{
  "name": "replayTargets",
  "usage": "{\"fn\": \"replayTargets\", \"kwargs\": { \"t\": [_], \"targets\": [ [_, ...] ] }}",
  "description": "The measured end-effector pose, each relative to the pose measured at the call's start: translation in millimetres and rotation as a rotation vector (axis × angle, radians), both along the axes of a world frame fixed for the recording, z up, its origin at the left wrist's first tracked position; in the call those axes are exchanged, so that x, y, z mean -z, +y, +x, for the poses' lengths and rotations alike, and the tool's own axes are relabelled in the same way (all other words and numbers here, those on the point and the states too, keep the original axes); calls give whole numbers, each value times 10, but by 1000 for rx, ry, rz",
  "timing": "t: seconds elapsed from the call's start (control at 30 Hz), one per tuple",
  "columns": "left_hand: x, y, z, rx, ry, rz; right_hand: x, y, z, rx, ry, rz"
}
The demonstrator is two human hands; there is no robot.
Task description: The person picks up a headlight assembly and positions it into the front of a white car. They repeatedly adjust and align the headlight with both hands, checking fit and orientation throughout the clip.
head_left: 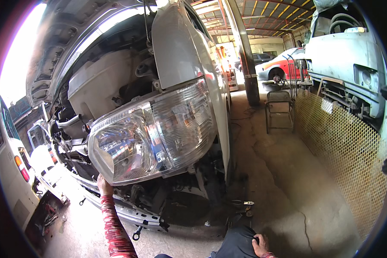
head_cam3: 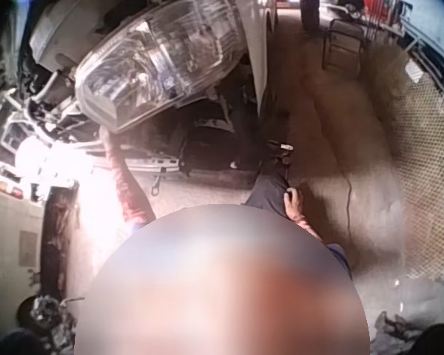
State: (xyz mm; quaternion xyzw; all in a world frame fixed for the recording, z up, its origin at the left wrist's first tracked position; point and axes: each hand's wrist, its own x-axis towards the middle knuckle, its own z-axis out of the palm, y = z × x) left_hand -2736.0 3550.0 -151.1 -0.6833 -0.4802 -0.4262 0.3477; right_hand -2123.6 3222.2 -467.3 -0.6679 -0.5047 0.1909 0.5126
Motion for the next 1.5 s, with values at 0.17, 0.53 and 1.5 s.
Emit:
{"fn": "replayTargets", "kwargs": {
  "t": [0.17, 0.53, 1.5],
  "targets": [
    [-21, -23, 35, -21, 47, 31, -97, -68, 46, -21, -1, -79],
    [-65, -42, 135, 90, -67, 27, -107, -61, -27, -31, -10, -79],
    [-327, -345, 586, 192, -545, -133, 52, 94, -163, -72, -185, -113]
  ]
}}
